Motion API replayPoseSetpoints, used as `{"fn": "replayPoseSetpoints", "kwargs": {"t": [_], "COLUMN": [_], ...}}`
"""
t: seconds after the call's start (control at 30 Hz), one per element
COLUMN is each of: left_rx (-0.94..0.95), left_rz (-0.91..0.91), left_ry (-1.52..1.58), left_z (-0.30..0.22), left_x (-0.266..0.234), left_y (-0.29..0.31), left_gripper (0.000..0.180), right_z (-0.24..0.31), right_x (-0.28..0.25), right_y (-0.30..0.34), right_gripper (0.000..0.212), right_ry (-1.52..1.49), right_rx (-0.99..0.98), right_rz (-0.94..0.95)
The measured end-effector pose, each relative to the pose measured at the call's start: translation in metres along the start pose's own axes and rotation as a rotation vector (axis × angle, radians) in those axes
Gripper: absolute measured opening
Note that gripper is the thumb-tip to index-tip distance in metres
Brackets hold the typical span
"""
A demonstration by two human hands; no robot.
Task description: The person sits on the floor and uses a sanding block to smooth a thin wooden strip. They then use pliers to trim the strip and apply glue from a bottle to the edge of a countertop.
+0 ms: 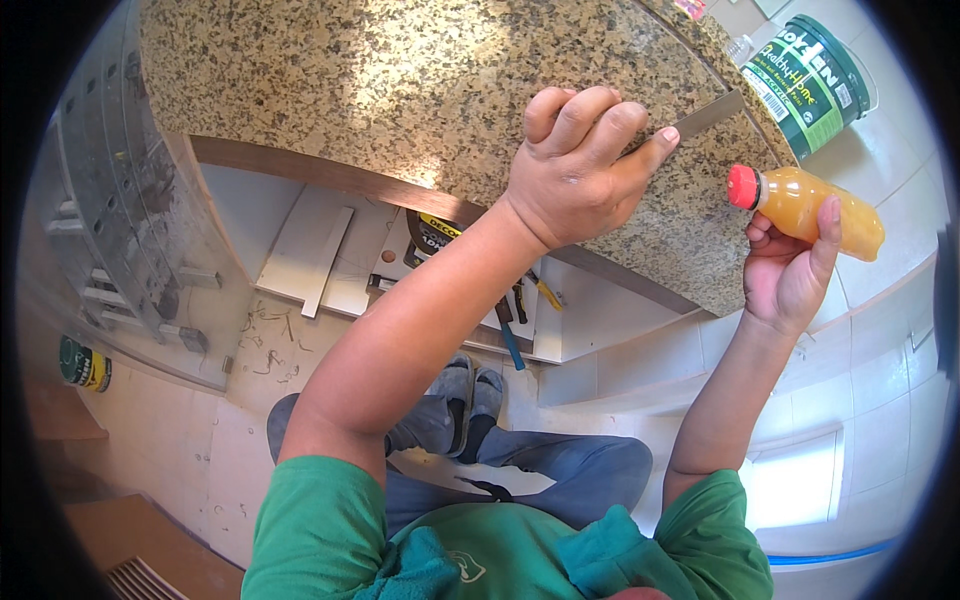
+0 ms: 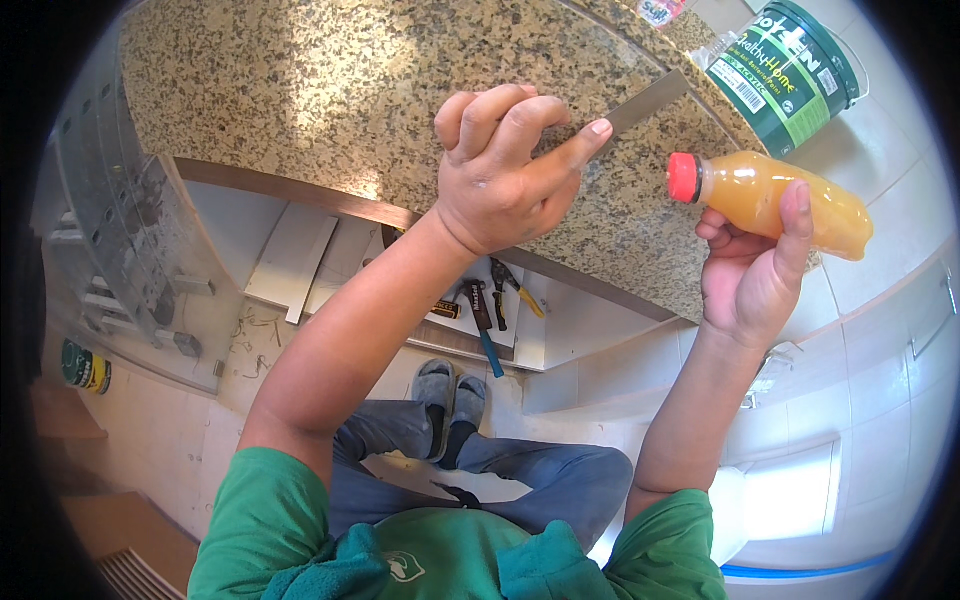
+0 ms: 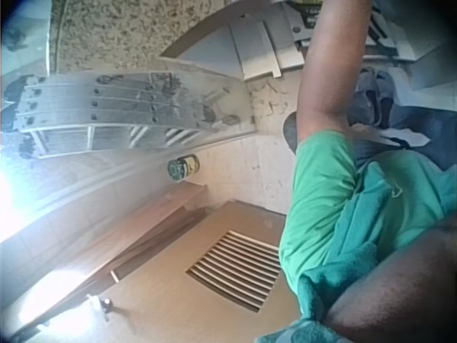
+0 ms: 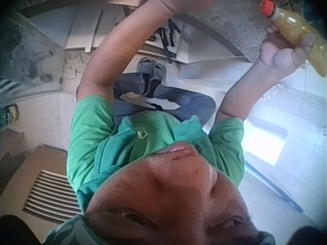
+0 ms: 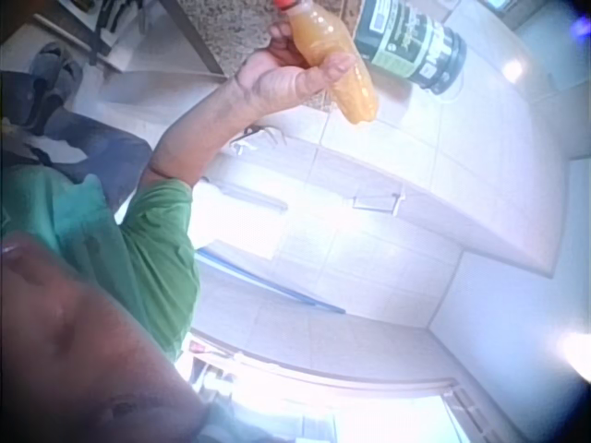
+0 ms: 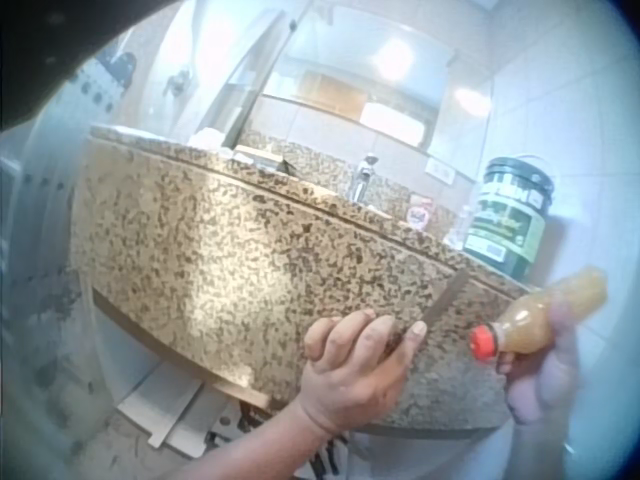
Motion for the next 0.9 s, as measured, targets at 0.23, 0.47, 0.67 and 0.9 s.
{"fn": "replayPoseSetpoints", "kwargs": {"t": [0.23, 0.47, 0.67, 0.9], "left_rx": [0.007, 0.003, -0.020, -0.012], "left_rz": [-0.003, -0.016, 0.005, -0.003], "left_ry": [-0.003, -0.007, 0.008, 0.011], "left_z": [0.000, 0.000, 0.000, 0.002], "left_x": [0.000, 0.000, -0.003, -0.003], "left_y": [0.000, -0.001, -0.001, -0.001], "left_gripper": [0.030, 0.028, 0.033, 0.031], "right_z": [-0.001, -0.004, -0.005, -0.006], "right_x": [0.000, 0.000, 0.009, 0.027], "right_y": [0.001, 0.001, 0.008, 0.029], "right_gripper": [0.047, 0.049, 0.049, 0.049], "right_ry": [-0.004, -0.085, -0.059, 0.186], "right_rx": [0.007, 0.044, -0.195, -0.644], "right_rz": [0.007, 0.072, 0.138, 0.145]}}
Point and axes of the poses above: each hand's wrist, its own y-axis away from the middle knuckle, its own x-axis out of the palm, z = x × y, the point moved 4 cm from there along -y, towards the middle knuckle, and after that the axes turned 12 degrees about -z, right-handed, at the moved point
